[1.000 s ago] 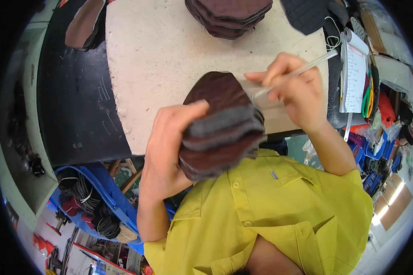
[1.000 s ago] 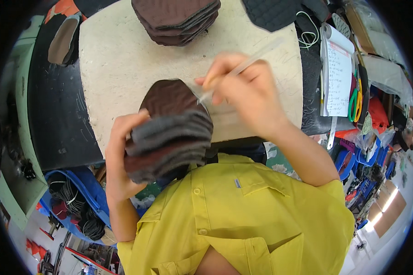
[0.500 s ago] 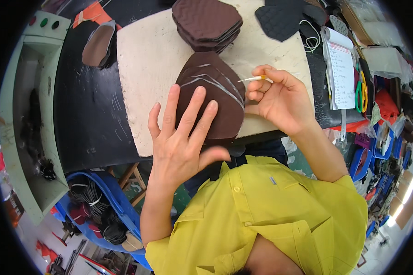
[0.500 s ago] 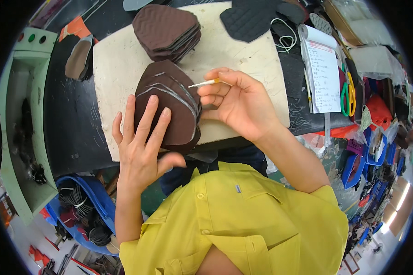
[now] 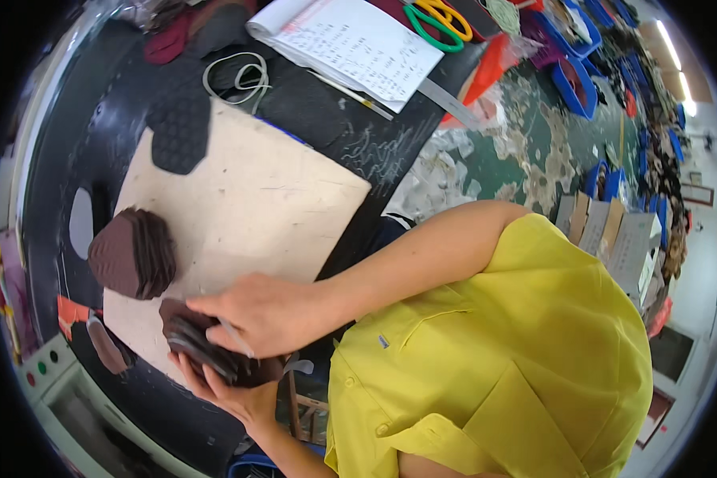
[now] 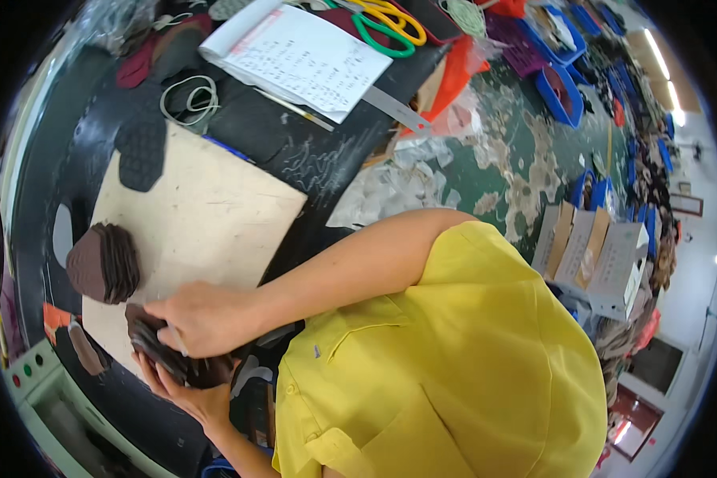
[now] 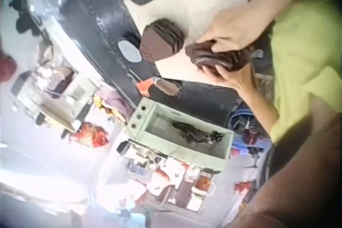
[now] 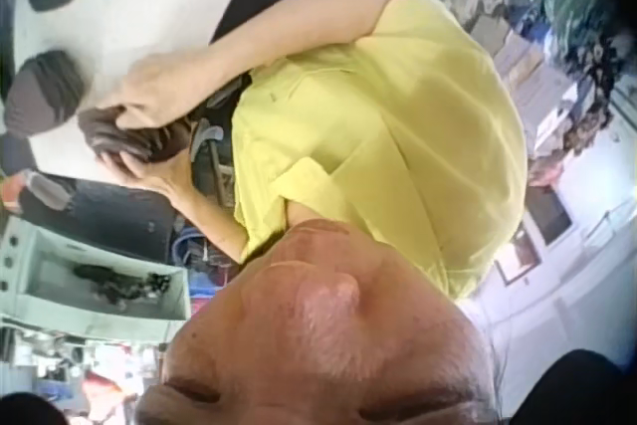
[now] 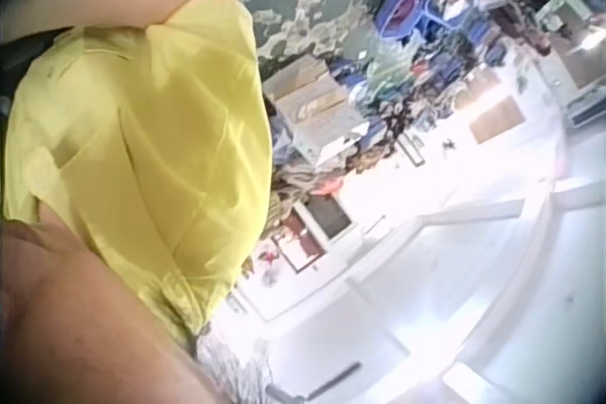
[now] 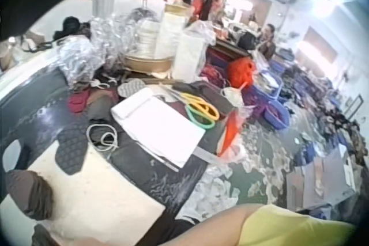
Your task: The person assembles footwear components by layering brown and black textured insoles. They use a white marking tool to draw lines on the stacked insoles and then secure the stacks with white rubber bands. The finished bundles are placed into a blue plastic bin.
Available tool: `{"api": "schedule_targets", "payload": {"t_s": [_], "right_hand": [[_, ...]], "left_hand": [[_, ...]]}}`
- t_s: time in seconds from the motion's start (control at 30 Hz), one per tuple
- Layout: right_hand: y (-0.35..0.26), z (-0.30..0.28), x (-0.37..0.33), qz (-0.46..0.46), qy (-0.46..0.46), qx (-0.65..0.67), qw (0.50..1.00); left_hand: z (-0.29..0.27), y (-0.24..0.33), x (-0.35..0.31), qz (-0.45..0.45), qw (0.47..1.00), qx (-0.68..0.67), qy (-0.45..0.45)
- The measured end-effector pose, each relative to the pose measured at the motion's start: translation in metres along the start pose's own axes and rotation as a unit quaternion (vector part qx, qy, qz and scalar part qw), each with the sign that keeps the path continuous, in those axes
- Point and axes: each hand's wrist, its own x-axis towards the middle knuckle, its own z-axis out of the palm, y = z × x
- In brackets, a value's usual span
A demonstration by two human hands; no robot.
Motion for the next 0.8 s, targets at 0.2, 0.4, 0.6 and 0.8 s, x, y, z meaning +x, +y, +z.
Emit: {"api": "schedule_targets", "payload": {"t_s": [0.2,0.4,0.6,0.8], "right_hand": [[0.005,0.011,-0.019,-0.017,-0.039,0.071,0.997],[0.004,0.013,-0.004,0.011,-0.021,0.094,0.995],[0.002,-0.003,0.018,-0.211,0.002,-0.017,0.977],[0.022,-0.016,0.021,-0.307,-0.085,-0.119,0.940]], "left_hand": [[-0.006,-0.016,-0.022,0.019,0.999,-0.034,0.033],[-0.001,-0.029,-0.019,-0.081,0.984,-0.106,0.119],[-0.019,-0.046,-0.031,-0.239,0.961,-0.007,0.141],[-0.010,-0.039,-0.051,-0.213,0.963,-0.108,0.124]]}}
